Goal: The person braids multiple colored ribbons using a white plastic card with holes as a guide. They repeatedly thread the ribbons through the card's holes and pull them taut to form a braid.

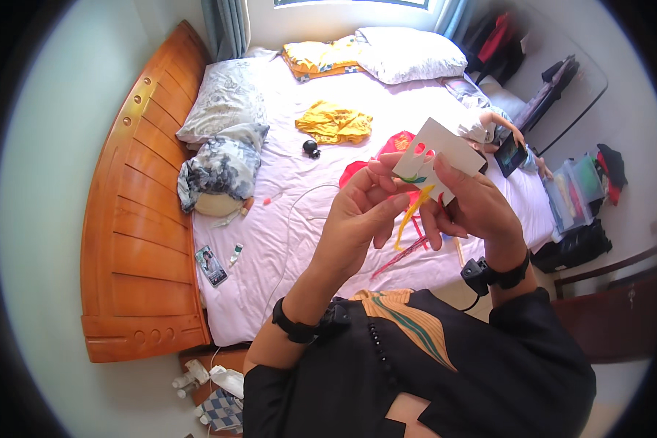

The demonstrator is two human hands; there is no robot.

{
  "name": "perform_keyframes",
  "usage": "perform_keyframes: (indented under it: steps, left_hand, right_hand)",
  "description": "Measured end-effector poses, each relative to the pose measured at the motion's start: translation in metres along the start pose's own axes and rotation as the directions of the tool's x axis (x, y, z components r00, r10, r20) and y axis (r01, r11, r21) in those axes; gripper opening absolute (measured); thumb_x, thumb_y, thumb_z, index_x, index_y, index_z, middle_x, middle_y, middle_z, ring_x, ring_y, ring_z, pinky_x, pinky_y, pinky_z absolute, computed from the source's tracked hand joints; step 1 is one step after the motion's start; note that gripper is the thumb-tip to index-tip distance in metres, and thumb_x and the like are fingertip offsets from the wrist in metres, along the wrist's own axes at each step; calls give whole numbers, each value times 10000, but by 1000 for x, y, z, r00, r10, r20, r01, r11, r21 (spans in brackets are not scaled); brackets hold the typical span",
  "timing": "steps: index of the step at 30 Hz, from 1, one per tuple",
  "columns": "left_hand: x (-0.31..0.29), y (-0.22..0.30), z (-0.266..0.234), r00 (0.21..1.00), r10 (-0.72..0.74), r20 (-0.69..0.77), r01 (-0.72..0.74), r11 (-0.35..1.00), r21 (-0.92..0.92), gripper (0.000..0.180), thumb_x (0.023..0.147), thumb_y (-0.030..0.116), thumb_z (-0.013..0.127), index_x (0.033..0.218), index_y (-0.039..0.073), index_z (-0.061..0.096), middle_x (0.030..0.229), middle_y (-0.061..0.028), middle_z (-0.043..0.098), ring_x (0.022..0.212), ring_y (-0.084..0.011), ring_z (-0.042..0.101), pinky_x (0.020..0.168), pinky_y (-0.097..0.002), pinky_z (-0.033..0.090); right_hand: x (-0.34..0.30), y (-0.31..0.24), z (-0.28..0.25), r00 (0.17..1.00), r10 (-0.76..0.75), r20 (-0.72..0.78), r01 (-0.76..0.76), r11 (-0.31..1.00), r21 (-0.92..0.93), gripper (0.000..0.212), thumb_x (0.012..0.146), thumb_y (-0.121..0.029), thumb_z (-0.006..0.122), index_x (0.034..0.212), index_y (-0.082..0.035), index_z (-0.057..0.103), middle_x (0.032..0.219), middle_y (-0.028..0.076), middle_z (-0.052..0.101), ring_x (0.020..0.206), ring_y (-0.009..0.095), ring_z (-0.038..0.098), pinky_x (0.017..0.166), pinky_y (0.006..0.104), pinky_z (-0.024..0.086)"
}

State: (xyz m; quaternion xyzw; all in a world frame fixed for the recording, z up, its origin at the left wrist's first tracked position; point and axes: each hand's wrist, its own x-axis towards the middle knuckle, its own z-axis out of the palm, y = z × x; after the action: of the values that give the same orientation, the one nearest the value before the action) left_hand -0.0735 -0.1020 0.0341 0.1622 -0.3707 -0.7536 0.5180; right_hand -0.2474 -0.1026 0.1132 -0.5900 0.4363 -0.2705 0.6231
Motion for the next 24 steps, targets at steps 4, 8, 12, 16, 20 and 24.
perform_keyframes:
  steps: [4, 8, 12, 16, 20, 24]
  left_hand:
    - [3, -5, 0, 998, -5, 55, 6, 1000, -10, 441, 845, 21, 612, 1250, 55, 442, 972, -60, 634, 491, 0, 407, 415, -141, 294]
    - [2, -6, 2, 999, 3, 36, -1, 999, -49, 403, 823, 20, 647, 1188, 67, 483, 927, -44, 651, 558, 9, 464, 416, -138, 283]
    - [0, -8, -2, 999, 4, 32, -2, 998, -57, 411, 813, 8, 652, 1183, 69, 484, 899, -37, 659, 579, 15, 485, 418, -134, 282]
    - [2, -8, -3, 1000, -8, 28, 9, 999, -37, 423, 814, -7, 635, 1198, 71, 476, 889, -36, 654, 531, 8, 451, 417, -140, 284]
    - [4, -5, -5, 998, -50, 47, 51, 998, -37, 448, 819, -37, 589, 1231, 78, 454, 879, -37, 638, 477, -3, 408, 420, -152, 292]
    - [2, -1, -1, 998, -49, 47, 50, 998, -35, 447, 810, -42, 586, 1223, 68, 453, 853, -28, 617, 481, -8, 410, 423, -158, 295]
  right_hand:
    - [-1, 0, 5, 1000, 14, -7, -14, 999, 32, 550, 968, -500, 319, 1089, -4, 523, 558, 132, 587, 326, 90, 411, 331, 181, 299]
    - [0, 5, 3, 999, 16, 32, -18, 999, 52, 536, 969, -494, 324, 1015, 2, 520, 571, 148, 593, 317, 99, 416, 327, 186, 309]
    - [-1, 5, 5, 1000, 12, 9, -12, 998, 56, 534, 969, -493, 323, 1013, 2, 519, 574, 153, 596, 312, 102, 411, 322, 187, 306]
    - [0, 8, 4, 1000, -2, 13, 1, 997, 79, 532, 969, -492, 323, 1019, -1, 522, 576, 152, 597, 316, 101, 411, 323, 186, 304]
    - [-1, 7, 4, 999, -15, 30, 12, 996, 93, 561, 970, -495, 315, 1129, 2, 519, 580, 142, 593, 333, 101, 428, 325, 182, 301]
    - [-3, 1, 10, 1000, 1, 6, -2, 992, 127, 598, 970, -504, 305, 1240, -2, 486, 578, 129, 584, 350, 103, 445, 326, 179, 296]
